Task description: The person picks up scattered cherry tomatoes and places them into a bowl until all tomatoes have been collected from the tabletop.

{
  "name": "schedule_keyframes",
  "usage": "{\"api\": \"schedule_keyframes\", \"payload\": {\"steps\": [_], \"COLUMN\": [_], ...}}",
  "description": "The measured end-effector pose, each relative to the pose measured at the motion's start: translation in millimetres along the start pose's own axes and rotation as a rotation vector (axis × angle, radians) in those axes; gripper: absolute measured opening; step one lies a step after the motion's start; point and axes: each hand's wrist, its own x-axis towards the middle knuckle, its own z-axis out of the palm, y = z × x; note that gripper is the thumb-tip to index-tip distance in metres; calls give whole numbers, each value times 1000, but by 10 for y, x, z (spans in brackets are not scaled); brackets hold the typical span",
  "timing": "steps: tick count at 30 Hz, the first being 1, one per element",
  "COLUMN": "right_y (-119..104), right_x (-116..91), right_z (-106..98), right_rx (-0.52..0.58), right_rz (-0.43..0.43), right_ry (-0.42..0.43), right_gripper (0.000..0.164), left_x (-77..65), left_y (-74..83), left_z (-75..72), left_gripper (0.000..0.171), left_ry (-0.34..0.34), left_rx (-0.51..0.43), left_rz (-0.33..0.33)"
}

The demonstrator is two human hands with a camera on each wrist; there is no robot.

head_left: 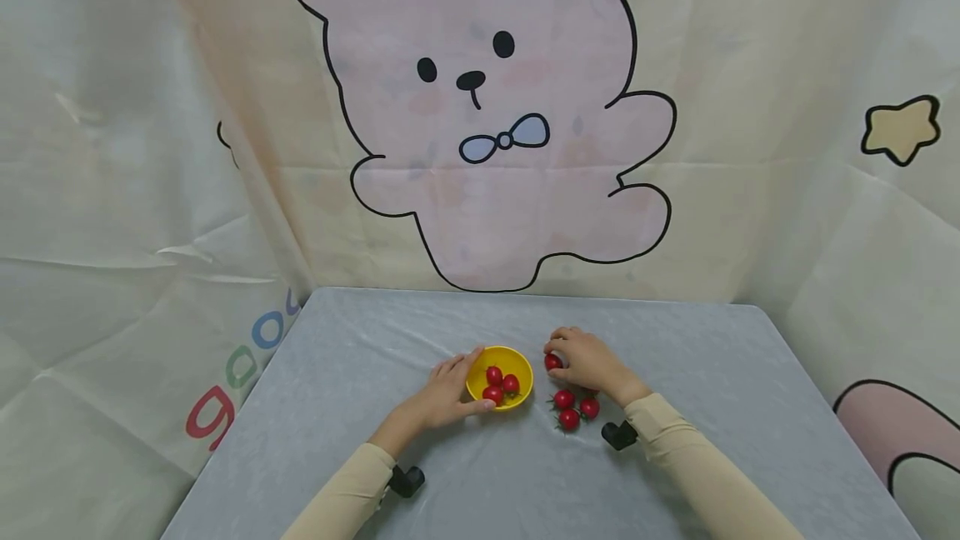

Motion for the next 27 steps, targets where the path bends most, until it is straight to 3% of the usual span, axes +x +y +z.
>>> {"api": "schedule_keyframes", "payload": {"steps": [27], "right_y": [23], "right_x": [6], "right_z": [19], "right_rx": [-8], "right_rz": [40], "right_ry": [-44], "right_gripper": [41], "left_x": [5], "left_y": [-1], "left_z": [14], "left_gripper": [99], "left_ry": [-1], "left_rx": [-3], "left_rz": [-15]}}
